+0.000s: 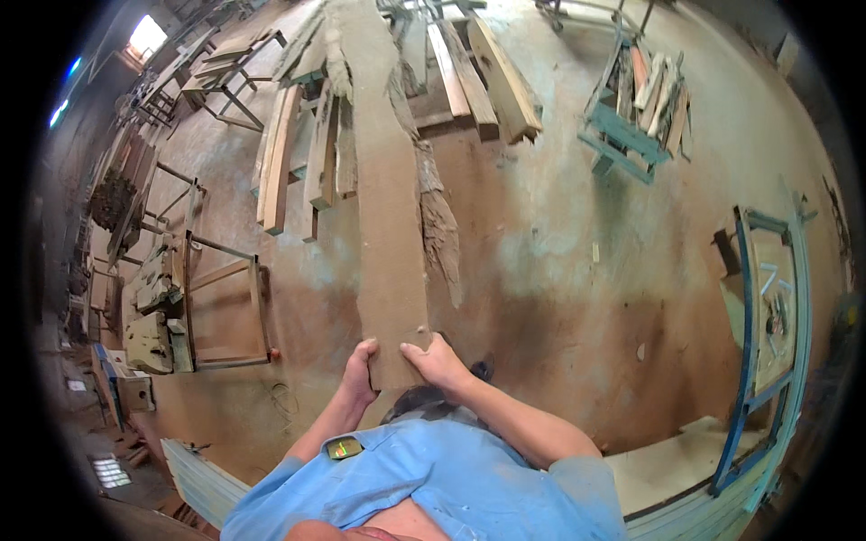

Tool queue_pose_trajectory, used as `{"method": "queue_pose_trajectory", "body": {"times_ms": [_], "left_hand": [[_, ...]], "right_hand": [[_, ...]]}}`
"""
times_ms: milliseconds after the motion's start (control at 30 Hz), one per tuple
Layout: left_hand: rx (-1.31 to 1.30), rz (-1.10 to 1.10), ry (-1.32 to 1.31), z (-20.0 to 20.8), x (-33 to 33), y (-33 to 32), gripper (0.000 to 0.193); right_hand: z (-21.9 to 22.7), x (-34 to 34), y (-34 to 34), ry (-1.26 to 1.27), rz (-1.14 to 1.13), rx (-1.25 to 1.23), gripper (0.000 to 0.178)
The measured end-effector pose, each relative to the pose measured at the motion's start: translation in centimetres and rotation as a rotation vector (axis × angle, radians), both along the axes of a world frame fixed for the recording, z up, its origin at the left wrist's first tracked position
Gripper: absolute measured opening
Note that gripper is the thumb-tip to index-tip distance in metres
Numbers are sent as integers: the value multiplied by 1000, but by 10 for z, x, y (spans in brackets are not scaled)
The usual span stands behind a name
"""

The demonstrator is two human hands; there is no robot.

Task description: The person picks up and moves various pieces of lumber and planks within a workshop. They carry pieces to a workbench, place them down, and handle them with both hands.

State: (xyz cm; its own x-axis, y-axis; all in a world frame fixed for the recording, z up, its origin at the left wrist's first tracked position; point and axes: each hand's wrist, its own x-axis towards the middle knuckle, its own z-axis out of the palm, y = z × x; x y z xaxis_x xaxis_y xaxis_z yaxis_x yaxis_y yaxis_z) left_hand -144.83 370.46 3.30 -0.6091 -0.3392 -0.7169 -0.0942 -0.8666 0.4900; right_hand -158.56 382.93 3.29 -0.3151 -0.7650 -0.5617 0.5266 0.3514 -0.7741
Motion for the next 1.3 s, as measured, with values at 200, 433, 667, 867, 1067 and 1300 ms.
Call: {"method": "queue_pose_trajectory", "body": {"times_ms": [200,433,667,867,1067,1300], "left_hand": [[-59,28,-65,-8,-6,5,40],[-104,12,-110,-22,-9,6,41],[-13,-107,-115,-34,-1,-8,46],[-20,-270,-120,-45,8,-26,47],[-14,-417,-83,-51,11,-55,38],[-521,-667,-363,-53,-1,-108,21]], "right_hand": [[-13,-1,-1,141,2,114,67],[-38,2,-2,166,-47,113,69],[-30,-1,2,30,-91,98,57],[-30,13,24,-72,-169,87,53],[-26,37,83,-264,-498,98,42],[-62,86,203,-319,-1088,118,31]]}}
